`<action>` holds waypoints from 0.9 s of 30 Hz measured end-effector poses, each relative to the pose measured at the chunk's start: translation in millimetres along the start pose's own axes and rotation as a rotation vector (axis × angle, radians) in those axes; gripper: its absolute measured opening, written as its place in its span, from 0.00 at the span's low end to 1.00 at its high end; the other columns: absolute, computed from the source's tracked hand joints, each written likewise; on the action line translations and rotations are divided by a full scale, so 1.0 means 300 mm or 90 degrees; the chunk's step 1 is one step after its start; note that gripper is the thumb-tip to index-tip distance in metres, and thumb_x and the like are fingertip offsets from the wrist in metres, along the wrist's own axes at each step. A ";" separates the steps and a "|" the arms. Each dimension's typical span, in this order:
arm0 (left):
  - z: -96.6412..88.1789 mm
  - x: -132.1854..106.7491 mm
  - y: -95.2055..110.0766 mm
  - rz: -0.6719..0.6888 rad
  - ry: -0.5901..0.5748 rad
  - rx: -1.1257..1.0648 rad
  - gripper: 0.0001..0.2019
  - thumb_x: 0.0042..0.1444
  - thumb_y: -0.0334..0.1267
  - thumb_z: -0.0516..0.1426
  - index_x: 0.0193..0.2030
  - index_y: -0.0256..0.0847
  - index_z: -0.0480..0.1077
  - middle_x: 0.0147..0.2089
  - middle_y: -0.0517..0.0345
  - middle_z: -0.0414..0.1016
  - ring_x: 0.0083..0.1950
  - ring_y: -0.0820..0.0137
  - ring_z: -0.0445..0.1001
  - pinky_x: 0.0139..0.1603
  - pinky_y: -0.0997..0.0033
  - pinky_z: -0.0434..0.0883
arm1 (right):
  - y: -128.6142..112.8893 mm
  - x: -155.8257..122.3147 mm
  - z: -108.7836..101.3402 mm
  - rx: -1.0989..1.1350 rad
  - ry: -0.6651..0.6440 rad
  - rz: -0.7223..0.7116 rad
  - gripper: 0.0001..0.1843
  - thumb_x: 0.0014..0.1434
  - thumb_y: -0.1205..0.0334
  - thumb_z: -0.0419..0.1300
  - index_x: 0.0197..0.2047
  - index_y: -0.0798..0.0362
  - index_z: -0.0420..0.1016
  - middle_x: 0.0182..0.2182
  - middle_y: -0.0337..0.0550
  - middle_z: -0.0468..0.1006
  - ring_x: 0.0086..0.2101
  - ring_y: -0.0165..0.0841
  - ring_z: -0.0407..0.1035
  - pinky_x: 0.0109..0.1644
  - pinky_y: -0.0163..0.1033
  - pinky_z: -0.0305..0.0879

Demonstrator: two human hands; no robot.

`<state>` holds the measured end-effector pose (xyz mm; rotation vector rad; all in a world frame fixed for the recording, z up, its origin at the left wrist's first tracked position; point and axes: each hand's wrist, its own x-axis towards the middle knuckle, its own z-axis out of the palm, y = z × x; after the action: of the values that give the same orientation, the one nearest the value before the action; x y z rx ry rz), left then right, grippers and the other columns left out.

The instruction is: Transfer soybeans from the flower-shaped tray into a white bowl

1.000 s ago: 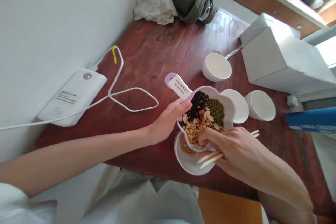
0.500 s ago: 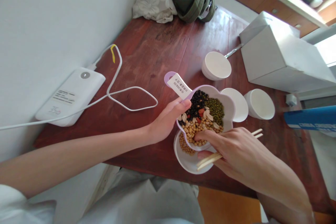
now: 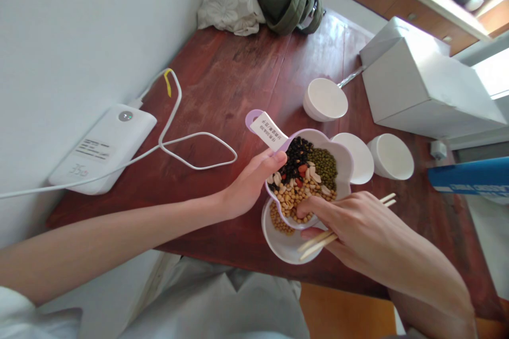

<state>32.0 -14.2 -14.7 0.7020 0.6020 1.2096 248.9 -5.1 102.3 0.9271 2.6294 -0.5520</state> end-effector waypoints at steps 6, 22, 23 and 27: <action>-0.001 -0.002 0.003 0.005 -0.010 0.000 0.27 0.73 0.59 0.59 0.66 0.41 0.78 0.64 0.47 0.85 0.73 0.46 0.75 0.75 0.48 0.68 | -0.002 -0.003 -0.012 0.004 0.005 -0.015 0.17 0.60 0.76 0.57 0.46 0.45 0.71 0.29 0.33 0.81 0.26 0.34 0.74 0.32 0.43 0.45; 0.006 -0.002 0.008 -0.005 0.013 -0.011 0.27 0.71 0.60 0.61 0.64 0.42 0.80 0.61 0.48 0.86 0.70 0.45 0.77 0.73 0.49 0.70 | 0.003 -0.019 -0.032 0.001 -0.012 -0.017 0.17 0.63 0.74 0.58 0.49 0.44 0.74 0.29 0.33 0.83 0.27 0.36 0.74 0.34 0.44 0.46; 0.007 -0.002 0.009 -0.007 0.012 -0.014 0.27 0.71 0.60 0.61 0.64 0.42 0.80 0.61 0.48 0.86 0.70 0.45 0.77 0.73 0.49 0.70 | 0.002 -0.016 -0.034 0.004 -0.012 -0.014 0.16 0.64 0.73 0.58 0.49 0.44 0.74 0.29 0.33 0.83 0.27 0.36 0.73 0.33 0.44 0.45; 0.008 -0.002 0.012 -0.005 0.007 -0.015 0.28 0.72 0.60 0.61 0.66 0.41 0.80 0.62 0.48 0.86 0.70 0.46 0.77 0.74 0.49 0.69 | -0.001 -0.006 -0.043 0.027 -0.021 -0.006 0.12 0.69 0.70 0.59 0.49 0.44 0.75 0.28 0.33 0.82 0.26 0.34 0.73 0.33 0.43 0.45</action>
<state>31.3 -14.3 -10.5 0.6724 0.5980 1.2129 248.1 -0.4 114.6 0.9114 2.6032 -0.6218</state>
